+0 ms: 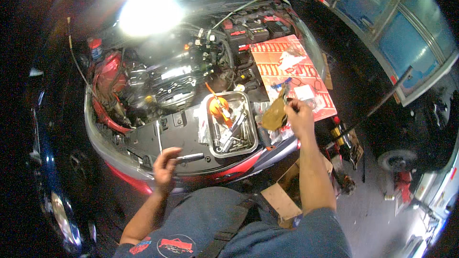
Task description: The person works on a car engine with the hood open, using a ratchet to tighten bolts on the engine block. They then retrieve a small part from a box, apply lubricant with an oil can, and install the part into the engine.
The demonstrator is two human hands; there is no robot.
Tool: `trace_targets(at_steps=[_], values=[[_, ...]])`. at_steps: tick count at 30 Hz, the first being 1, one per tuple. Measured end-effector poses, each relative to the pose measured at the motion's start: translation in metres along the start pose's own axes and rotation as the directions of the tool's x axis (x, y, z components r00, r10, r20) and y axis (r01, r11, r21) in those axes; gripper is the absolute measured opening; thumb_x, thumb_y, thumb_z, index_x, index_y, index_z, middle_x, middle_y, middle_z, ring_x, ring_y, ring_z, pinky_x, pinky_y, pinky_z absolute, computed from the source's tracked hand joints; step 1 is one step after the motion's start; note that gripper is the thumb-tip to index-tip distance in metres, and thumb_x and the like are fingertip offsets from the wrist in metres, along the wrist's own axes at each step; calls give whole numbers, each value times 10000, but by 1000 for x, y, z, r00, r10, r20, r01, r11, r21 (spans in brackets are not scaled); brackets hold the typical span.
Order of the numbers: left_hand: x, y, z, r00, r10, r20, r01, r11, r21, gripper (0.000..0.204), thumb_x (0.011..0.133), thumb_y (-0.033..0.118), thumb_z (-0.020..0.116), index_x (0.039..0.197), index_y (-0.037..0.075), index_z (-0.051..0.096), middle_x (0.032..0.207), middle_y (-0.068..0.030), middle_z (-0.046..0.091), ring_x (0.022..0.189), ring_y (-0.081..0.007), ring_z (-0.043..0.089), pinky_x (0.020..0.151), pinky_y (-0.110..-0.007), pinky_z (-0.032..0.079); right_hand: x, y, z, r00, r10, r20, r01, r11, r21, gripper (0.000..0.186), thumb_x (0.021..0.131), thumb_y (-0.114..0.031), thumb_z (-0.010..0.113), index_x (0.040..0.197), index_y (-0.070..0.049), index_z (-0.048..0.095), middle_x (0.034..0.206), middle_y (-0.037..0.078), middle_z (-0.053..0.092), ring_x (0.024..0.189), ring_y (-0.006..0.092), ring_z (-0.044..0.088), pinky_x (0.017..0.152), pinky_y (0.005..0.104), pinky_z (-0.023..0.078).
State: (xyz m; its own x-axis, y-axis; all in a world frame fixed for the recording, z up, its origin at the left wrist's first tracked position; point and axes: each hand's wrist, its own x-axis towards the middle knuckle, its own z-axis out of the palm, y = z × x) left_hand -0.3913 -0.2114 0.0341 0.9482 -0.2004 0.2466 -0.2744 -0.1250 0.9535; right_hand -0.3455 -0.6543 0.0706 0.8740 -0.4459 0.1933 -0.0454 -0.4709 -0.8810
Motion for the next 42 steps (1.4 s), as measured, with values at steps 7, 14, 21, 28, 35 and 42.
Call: trace_targets(at_steps=[7,14,21,28,35,42], values=[[62,27,240,656,-602,455,692,241,-680,619,958,560,478,1312,52,484,1201,-117,578,1060,-203,560,923,-357,444,-126,-33,14,842,-208,498,57,952,301,753,929,-464,545,1394,54,259,1458,226,285,1338,308,298,1112,409,235],[75,23,299,959,-166,230,186,980,-71,465,999,444,464,1049,12,627,788,-129,658,736,-220,639,672,-365,493,-135,19,-30,770,-146,621,-90,939,333,1177,853,-656,563,1463,90,-115,1543,319,-60,1459,357,69,1175,406,111],[84,53,320,883,-31,468,18,999,33,450,978,405,462,1169,7,548,942,-271,635,908,-428,628,819,-476,503,-121,34,-93,751,-245,612,-658,-213,722,765,896,-669,449,1288,-16,522,1271,153,556,1155,313,524,1046,498,359],[64,58,295,802,321,504,-470,860,200,377,956,341,482,1086,0,576,814,-200,621,762,-385,619,714,-452,503,-149,9,-53,809,2,588,-485,568,665,892,858,-779,360,1349,-42,467,1309,161,505,1249,275,457,1062,381,339],[112,64,281,668,-638,383,627,204,-752,545,976,549,439,1048,52,649,841,-100,684,673,-218,648,617,-363,534,-123,-11,-58,589,-438,679,-58,816,576,971,844,-609,609,1488,19,244,1548,219,236,1449,309,197,1169,431,145],[66,40,320,679,-609,410,707,393,-588,826,922,724,276,1342,40,471,1366,-175,476,1272,-283,423,1064,-415,330,-119,0,-9,954,-228,196,97,850,518,623,997,-367,458,1434,49,303,1444,246,378,1356,316,361,1125,428,269]])
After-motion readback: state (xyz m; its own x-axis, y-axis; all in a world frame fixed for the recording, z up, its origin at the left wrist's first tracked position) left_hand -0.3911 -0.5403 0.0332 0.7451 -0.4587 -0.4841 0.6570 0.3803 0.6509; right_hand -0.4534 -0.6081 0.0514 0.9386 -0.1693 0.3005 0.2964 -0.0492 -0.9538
